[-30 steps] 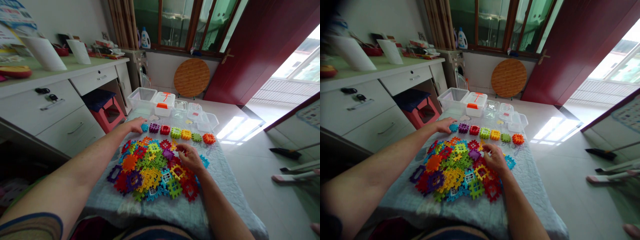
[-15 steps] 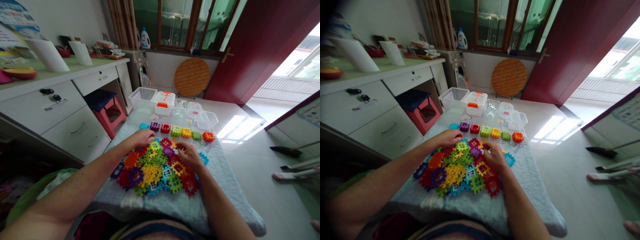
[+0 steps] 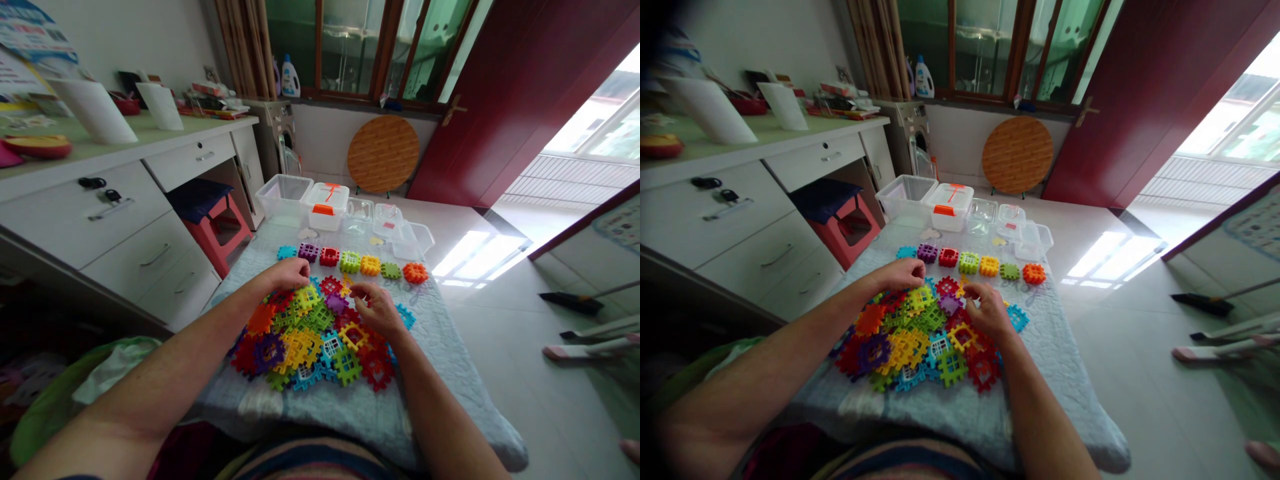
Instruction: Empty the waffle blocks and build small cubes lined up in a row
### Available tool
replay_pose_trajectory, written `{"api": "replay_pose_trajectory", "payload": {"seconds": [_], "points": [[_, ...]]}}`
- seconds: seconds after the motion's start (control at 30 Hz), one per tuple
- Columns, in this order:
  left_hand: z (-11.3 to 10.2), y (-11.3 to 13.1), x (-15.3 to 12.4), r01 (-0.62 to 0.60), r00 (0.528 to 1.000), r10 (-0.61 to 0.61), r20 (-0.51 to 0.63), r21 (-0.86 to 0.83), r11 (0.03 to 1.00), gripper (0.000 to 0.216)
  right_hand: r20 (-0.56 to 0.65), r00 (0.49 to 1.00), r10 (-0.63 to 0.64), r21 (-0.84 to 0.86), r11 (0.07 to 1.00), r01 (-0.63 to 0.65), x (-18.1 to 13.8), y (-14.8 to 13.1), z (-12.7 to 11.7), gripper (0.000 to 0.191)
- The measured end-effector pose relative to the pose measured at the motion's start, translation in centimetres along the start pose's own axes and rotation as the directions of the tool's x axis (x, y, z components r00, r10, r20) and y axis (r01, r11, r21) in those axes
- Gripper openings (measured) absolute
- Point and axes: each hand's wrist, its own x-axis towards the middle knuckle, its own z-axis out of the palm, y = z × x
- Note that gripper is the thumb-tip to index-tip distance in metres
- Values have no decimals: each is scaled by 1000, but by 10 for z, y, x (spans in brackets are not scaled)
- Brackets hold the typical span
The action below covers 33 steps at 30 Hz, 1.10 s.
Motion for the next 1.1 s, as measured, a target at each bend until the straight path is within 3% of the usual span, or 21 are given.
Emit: {"api": "replay_pose_trajectory", "payload": {"seconds": [0.1, 0.2, 0.27, 0.33, 0.43, 0.53, 0.6, 0.73, 0.83, 1.1], "points": [[-4, 9, -6, -54, 998, 54, -13, -50, 997, 13, -1, 1000, 0, 4, 1000, 0, 0, 3, 1, 27], [-7, 23, -18, -159, 976, 145, -164, -71, 985, 12, -10, 1000, 3, 11, 1000, -3, 0, 5, 1, 28], [-6, 32, -28, -234, 918, 218, -330, -7, 972, 8, -14, 1000, 5, 15, 1000, -5, 0, 6, 1, 28], [-1, 39, -38, -281, 857, 302, -417, 112, 953, 5, -18, 1000, 5, 15, 1000, -5, 0, 5, 0, 28], [10, 43, -55, -362, 849, 422, -318, 231, 903, 3, -27, 1000, 5, 20, 1000, -4, 1, 3, -2, 27], [15, 41, -71, -433, 866, 464, -187, 184, 882, 5, -35, 999, 12, 33, 999, -11, 1, 2, -3, 25], [12, 36, -81, -411, 880, 427, -207, 118, 904, 10, -40, 999, 16, 32, 999, -15, 1, 4, -3, 25], [-6, 21, -96, -245, 913, 237, -331, 20, 969, 17, -47, 999, 22, 27, 999, -21, 1, 10, -2, 25], [-16, 3, -103, -145, 924, 139, -355, 12, 989, 20, -41, 999, 34, 34, 999, -32, 0, 15, 0, 27], [-12, -50, -113, 72, 929, -56, -365, 30, 997, 31, -29, 999, 41, 25, 999, -41, 1, 16, 2, 26]]}}
